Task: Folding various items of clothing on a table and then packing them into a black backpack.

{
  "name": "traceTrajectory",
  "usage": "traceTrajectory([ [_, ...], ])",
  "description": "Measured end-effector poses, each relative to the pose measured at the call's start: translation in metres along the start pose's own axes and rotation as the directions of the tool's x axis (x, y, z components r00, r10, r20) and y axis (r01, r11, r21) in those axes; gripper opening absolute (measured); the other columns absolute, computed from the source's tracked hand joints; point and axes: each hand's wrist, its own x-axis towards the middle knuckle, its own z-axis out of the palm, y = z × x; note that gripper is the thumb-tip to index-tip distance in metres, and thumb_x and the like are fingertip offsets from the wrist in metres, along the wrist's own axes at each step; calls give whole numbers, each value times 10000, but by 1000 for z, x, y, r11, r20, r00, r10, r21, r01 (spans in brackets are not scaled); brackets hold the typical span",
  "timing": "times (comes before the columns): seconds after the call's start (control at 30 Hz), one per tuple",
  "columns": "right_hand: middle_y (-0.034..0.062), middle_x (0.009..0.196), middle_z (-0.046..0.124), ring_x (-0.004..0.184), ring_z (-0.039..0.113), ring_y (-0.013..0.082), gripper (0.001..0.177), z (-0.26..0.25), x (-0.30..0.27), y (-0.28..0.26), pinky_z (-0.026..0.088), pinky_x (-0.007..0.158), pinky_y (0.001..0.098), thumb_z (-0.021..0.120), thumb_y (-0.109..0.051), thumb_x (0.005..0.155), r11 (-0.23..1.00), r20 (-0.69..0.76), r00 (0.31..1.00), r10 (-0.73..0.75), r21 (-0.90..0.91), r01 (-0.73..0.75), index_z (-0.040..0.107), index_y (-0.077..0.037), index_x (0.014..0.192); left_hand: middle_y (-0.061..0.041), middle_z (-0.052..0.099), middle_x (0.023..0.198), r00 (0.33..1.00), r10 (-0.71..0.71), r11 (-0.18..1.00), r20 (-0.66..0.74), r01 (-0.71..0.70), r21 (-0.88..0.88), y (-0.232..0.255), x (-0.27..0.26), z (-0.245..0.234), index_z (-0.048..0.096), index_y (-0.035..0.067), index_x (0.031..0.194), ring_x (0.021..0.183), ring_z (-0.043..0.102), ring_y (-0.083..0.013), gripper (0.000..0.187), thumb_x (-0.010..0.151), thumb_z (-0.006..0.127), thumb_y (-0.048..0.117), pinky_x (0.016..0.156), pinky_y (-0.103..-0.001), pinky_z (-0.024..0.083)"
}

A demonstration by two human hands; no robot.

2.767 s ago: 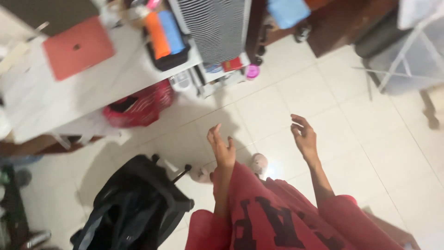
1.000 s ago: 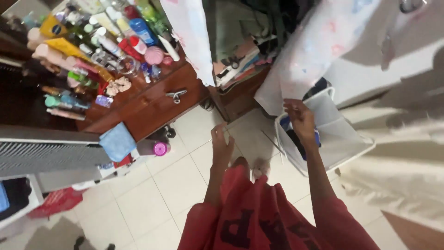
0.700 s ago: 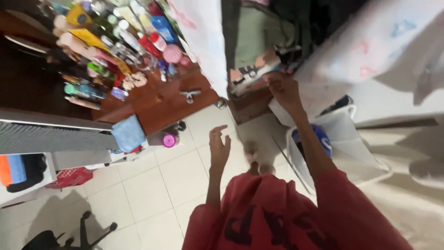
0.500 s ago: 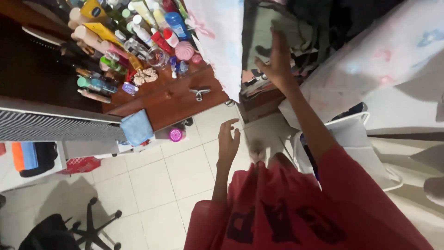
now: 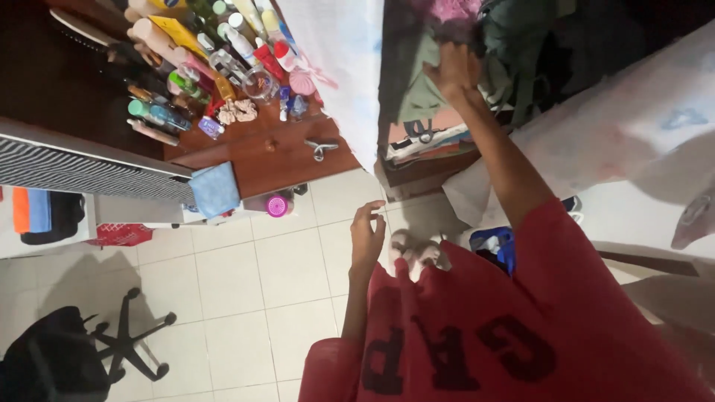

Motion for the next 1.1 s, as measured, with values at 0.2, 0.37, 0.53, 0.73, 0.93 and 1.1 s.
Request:
traceTrajectory([
  [0.2, -25, 620, 337, 574, 357, 96, 587, -6, 30, 23, 282, 546, 374, 875, -273, 972, 625, -428, 900, 84, 726, 287, 346, -191, 731, -106, 693, 1271, 995, 89, 993, 39, -85, -85, 7, 18, 24, 662, 142, 1224, 1038, 740, -308, 248, 1024, 517, 164, 820, -368, 573],
  [0.37, -20, 984, 547, 569, 385, 42, 234, -68, -29, 52, 268, 411, 238, 727, -324, 1000, -82, -169, 954, 248, 978, 194, 564, -231, 1139, -32, 698, 1258, 976, 217, 926, -12, -210, -313, 52, 42, 23, 626, 137, 1325, 889, 645, -142, 352, 999, 518, 57, 723, -255, 530],
  [0.53, -8, 1005, 670, 956, 668, 168, 249, -106, -108, 79, 569, 898, 383, 613, -123, 845, -299, -67, 995, 80, 950, 88, 698, -168, 1075, -142, 576, 1431, 971, 237, 807, -8, -201, -555, 114, 33, 12, 486, 208, 1440, 1369, 522, -236, 508, 1020, 569, 482, 1140, -382, 422],
  [0.73, 31, 1141, 507, 1053, 520, 120, 496, -113, -217, 33, 443, 1039, 335, 813, -163, 927, 199, 84, 996, -28, 977, -77, 445, -162, 1260, -114, 525, 1401, 985, 94, 690, 144, 40, -723, 72, 29, 36, 352, 118, 1502, 1327, 492, -256, 775, 914, 703, 481, 1149, -454, 364],
  [0.93, 62, 1167, 509, 1129, 558, 157, 652, -100, -229, 28, 483, 1031, 378, 863, -359, 948, 239, 269, 963, -33, 937, -254, 451, -135, 1401, -257, 716, 1024, 959, -203, 426, 196, 266, -865, 20, 11, 44, 470, -27, 1370, 900, 767, -333, 814, 808, 936, 333, 827, -503, 621],
  [1.1, 271, 1396, 516, 1274, 553, 397, 478, 0, -207, 71, 533, 916, 601, 642, -427, 1111, 473, 348, 931, -107, 842, -260, 546, -51, 1390, -194, 738, 916, 908, -229, 191, 349, 394, -899, -25, -1, 57, 564, 25, 1276, 782, 778, -304, 578, 795, 861, 143, 731, -581, 608],
])
